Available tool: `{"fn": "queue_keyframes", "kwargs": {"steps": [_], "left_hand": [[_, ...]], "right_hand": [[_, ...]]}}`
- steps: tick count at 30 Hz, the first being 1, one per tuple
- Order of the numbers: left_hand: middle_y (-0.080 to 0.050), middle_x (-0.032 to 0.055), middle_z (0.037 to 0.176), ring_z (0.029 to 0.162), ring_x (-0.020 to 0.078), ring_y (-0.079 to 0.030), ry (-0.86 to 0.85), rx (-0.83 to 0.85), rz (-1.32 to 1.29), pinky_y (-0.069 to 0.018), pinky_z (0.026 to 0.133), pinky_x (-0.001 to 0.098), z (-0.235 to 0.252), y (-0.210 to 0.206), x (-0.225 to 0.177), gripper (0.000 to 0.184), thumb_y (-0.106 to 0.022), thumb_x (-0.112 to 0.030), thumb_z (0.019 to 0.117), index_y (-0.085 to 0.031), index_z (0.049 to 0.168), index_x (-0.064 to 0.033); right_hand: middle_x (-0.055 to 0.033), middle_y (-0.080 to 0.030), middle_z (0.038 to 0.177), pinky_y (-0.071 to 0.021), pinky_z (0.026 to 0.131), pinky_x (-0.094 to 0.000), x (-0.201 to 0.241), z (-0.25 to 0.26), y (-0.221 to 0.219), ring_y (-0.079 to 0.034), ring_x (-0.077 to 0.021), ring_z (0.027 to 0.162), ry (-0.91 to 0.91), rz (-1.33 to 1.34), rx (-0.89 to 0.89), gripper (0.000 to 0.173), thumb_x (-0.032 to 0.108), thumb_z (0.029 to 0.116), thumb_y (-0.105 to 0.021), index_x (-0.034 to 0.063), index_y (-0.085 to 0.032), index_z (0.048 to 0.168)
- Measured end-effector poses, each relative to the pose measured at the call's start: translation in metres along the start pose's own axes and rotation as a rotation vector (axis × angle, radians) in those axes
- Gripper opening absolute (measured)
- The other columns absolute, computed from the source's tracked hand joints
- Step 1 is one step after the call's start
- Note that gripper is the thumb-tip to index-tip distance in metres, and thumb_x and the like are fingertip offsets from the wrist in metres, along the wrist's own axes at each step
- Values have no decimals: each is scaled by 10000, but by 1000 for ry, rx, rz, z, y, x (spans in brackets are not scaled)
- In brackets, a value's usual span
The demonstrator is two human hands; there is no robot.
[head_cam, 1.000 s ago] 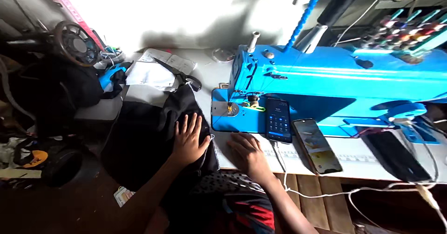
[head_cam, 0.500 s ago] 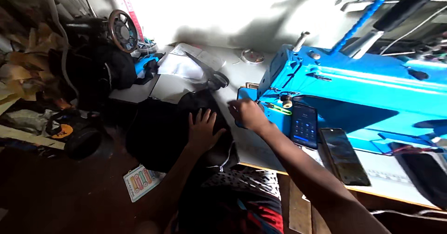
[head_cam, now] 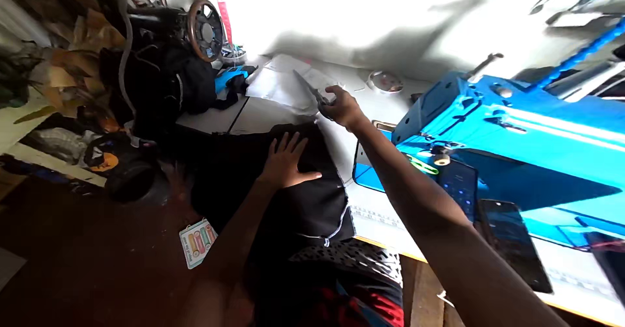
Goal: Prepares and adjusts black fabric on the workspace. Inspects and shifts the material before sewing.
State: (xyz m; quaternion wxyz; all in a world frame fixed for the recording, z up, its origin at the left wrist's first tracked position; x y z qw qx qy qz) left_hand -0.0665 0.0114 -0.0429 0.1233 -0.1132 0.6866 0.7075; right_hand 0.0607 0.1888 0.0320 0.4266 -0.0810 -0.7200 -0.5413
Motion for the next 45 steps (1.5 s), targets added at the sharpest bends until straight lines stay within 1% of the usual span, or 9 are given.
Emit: {"fn": "queue_keyframes", "kwargs": {"steps": [3, 7, 17, 29, 33, 36, 39, 42, 45], "left_hand": [[-180, 113, 1715, 1587, 369, -88, 21, 73, 9, -39, 1229, 677, 9, 6, 3, 1152, -527, -903, 766, -299, 1629, -176], [-374, 153, 1629, 1529, 404, -277, -5, -91, -6, -174, 1192, 699, 14, 2, 4, 845, -482, -743, 932, -443, 1563, -182], [-218, 160, 1698, 1575, 426, -102, 79, -35, 31, -21, 1195, 732, 17, 2, 10, 1112, -453, -879, 830, -300, 1622, -113], [-253, 167, 1685, 1570, 407, -157, 80, -89, 26, -56, 1215, 702, 10, 1, 2, 1157, -496, -884, 803, -332, 1602, -65], [-379, 159, 1623, 1515, 385, -309, 81, -64, 34, -217, 1191, 658, 14, 8, 0, 1062, -529, -873, 794, -446, 1556, -138], [-447, 187, 1562, 1457, 408, -382, 76, -100, 32, -294, 1146, 660, 17, 11, 3, 851, -546, -751, 897, -496, 1528, -182], [-358, 144, 1638, 1537, 351, -273, 131, -37, 8, -198, 1221, 623, 14, 12, -1, 790, -512, -688, 961, -434, 1567, -187], [-254, 104, 1695, 1586, 308, -151, 167, -7, -22, -88, 1249, 620, 11, 8, -4, 804, -441, -682, 993, -360, 1604, -164], [-329, 107, 1665, 1571, 293, -219, 163, -92, -140, -106, 1259, 605, 8, 11, -4, 664, -444, -527, 1060, -397, 1581, -119]], "right_hand": [[-167, -686, 1044, -585, 562, -390, -16, -105, 14, -663, -228, 655, 73, 322, -8, 564, 124, 1012, -573, 144, -365, 1536], [14, -682, 921, -484, 397, -190, -48, -259, 21, -543, -23, 492, -83, 611, -86, 515, 327, 984, -624, 68, -541, 1422], [58, -655, 936, -487, 476, -180, -60, -415, 12, -524, 8, 564, -303, 855, 68, 665, 554, 993, -580, 119, -501, 1491], [9, -715, 948, -515, 449, -176, -40, -303, 7, -562, 15, 520, -129, 406, -127, 573, 283, 970, -676, 4, -535, 1450], [-229, -715, 1133, -554, 900, -537, -19, -177, 13, -706, -333, 981, 106, -55, -77, 490, 229, 989, -670, 21, -585, 1424], [-283, -675, 1206, -485, 960, -675, -14, -83, 7, -653, -480, 1106, 187, -200, -35, 442, 161, 979, -682, 42, -612, 1398], [-276, -656, 1261, -474, 987, -678, -11, -16, -8, -629, -482, 1169, 208, -272, -46, 400, 119, 973, -656, 72, -640, 1370], [-286, -617, 1340, -448, 1004, -701, -2, 4, -18, -573, -509, 1254, 166, -365, -49, 399, 66, 985, -602, 76, -634, 1383], [-300, -590, 1342, -425, 988, -734, 10, -23, -32, -532, -539, 1257, 276, -367, -91, 285, 75, 986, -625, 6, -681, 1256]]}}
Point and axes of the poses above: each hand's wrist, its own z-axis towards the middle knuckle, its own y-axis out of the back of the hand, x = y × z, the point moved 2 cm from there along z, towards the middle knuckle
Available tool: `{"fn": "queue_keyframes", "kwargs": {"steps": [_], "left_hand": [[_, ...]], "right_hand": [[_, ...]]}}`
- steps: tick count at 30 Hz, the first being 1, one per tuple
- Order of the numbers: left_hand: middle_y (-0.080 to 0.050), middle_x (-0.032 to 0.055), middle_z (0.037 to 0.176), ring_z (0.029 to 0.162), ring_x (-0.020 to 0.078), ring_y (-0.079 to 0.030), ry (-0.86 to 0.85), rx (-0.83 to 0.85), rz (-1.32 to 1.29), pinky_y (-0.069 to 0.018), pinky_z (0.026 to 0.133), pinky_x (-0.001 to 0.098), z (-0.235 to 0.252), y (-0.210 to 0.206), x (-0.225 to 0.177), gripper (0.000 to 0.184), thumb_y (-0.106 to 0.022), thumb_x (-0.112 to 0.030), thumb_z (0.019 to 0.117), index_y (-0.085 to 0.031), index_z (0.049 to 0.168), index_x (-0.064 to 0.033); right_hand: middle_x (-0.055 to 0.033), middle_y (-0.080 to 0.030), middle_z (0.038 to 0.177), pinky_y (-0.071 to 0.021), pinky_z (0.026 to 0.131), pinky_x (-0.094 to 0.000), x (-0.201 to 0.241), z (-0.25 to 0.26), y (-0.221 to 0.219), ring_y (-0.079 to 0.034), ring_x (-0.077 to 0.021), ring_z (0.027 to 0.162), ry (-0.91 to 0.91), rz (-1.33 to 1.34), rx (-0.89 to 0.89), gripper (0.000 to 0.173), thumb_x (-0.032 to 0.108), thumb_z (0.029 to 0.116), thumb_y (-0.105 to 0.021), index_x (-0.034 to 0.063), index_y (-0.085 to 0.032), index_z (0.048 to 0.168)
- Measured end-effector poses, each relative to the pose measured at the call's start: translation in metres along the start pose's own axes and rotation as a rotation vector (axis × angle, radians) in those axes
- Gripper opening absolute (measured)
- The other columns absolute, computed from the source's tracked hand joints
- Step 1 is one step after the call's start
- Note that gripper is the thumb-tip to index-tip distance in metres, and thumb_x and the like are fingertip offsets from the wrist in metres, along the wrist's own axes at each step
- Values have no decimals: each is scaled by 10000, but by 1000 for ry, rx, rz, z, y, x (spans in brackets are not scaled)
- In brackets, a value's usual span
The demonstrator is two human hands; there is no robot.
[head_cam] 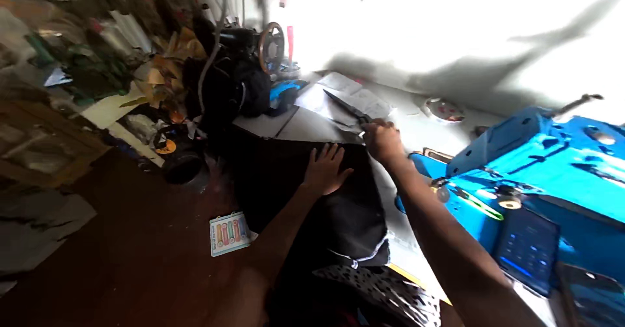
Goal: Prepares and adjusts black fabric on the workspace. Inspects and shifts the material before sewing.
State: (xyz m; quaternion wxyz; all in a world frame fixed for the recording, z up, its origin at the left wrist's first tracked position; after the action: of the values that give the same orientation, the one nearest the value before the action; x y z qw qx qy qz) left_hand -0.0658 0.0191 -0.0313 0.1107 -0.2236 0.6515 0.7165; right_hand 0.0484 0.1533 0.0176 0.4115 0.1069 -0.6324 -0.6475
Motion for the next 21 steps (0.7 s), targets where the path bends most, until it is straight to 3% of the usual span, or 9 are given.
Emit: {"fn": "queue_keyframes", "kwargs": {"steps": [3, 4, 7, 9, 11, 12, 14, 18, 21], "left_hand": [[-580, 147, 1465, 1412, 312, -495, 72, -419, -213, -328, 1187, 577, -15, 13, 11, 403, -484, -252, 1072, -613, 1399, -55], [-615, 163, 1414, 1370, 333, -534, 158, -568, -202, -371, 1159, 570, -28, 25, 18, 365, -512, -225, 1052, -661, 1334, -48], [-530, 257, 1475, 1420, 458, -438, 493, -833, -108, -336, 1150, 634, -90, 47, 56, 491, -613, -305, 993, -607, 1365, 16], [-506, 262, 1491, 1428, 455, -425, 747, -818, -173, -330, 1145, 652, -133, 45, 92, 670, -637, -429, 968, -522, 1442, 31], [-592, 244, 1395, 1334, 389, -548, 913, -665, -476, -424, 1103, 597, -167, 45, 118, 716, -646, -519, 964, -531, 1423, 19], [-613, 265, 1348, 1291, 384, -578, 916, -590, -655, -443, 1095, 573, -179, 45, 126, 668, -659, -484, 973, -567, 1372, 44], [-665, 270, 1234, 1181, 365, -636, 871, -502, -758, -481, 1045, 534, -192, 46, 134, 492, -676, -350, 992, -655, 1243, 73], [-696, 223, 1211, 1169, 336, -659, 903, -495, -519, -485, 1052, 518, -203, 67, 124, 355, -668, -252, 1000, -694, 1212, 31], [-701, 218, 1118, 977, 311, -699, 817, -520, -533, -555, 904, 495, -192, 83, 96, 375, -668, -281, 1000, -680, 1202, 35]], "right_hand": [[-242, -647, 1322, -469, 1066, -601, 27, -51, -17, -609, -423, 1254, 164, 103, 64, 353, 225, 1032, -593, 15, -666, 1307], [-239, -616, 1385, -438, 1116, -575, 32, -68, -24, -573, -413, 1315, 187, 121, 114, 408, 261, 1037, -588, 15, -639, 1358], [-293, -559, 1439, -402, 1129, -622, 36, -99, -39, -516, -478, 1361, 233, 132, 70, 442, 224, 983, -677, -39, -645, 1336], [-315, -524, 1464, -376, 1140, -641, 35, -104, -42, -481, -505, 1383, 230, 116, 74, 469, 218, 976, -684, -56, -625, 1352], [-329, -508, 1472, -362, 1147, -646, 35, -103, -42, -465, -513, 1393, 224, 105, 101, 488, 235, 980, -679, -64, -614, 1360], [-339, -498, 1475, -354, 1152, -646, 35, -101, -41, -457, -519, 1397, 228, 106, 114, 498, 244, 984, -674, -73, -608, 1363], [-353, -483, 1480, -340, 1160, -645, 35, -99, -40, -442, -529, 1403, 237, 109, 132, 509, 251, 994, -659, -88, -596, 1368], [-366, -482, 1472, -334, 1163, -648, 31, -99, -43, -444, -543, 1396, 271, 91, 122, 513, 254, 999, -645, -104, -593, 1362], [-357, -518, 1443, -348, 1150, -653, 34, -104, -36, -472, -535, 1375, 240, 219, 152, 513, 269, 989, -670, -94, -612, 1347]]}}
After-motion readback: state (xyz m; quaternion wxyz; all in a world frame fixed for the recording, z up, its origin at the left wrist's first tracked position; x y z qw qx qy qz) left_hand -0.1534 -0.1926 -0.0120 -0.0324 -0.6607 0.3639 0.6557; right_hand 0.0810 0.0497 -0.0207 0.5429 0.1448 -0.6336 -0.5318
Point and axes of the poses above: each hand's wrist, its own z-axis towards the middle knuckle, its own y-axis out of the back of the hand, x = y × z, the point moved 2 cm from there along z, towards the middle knuckle
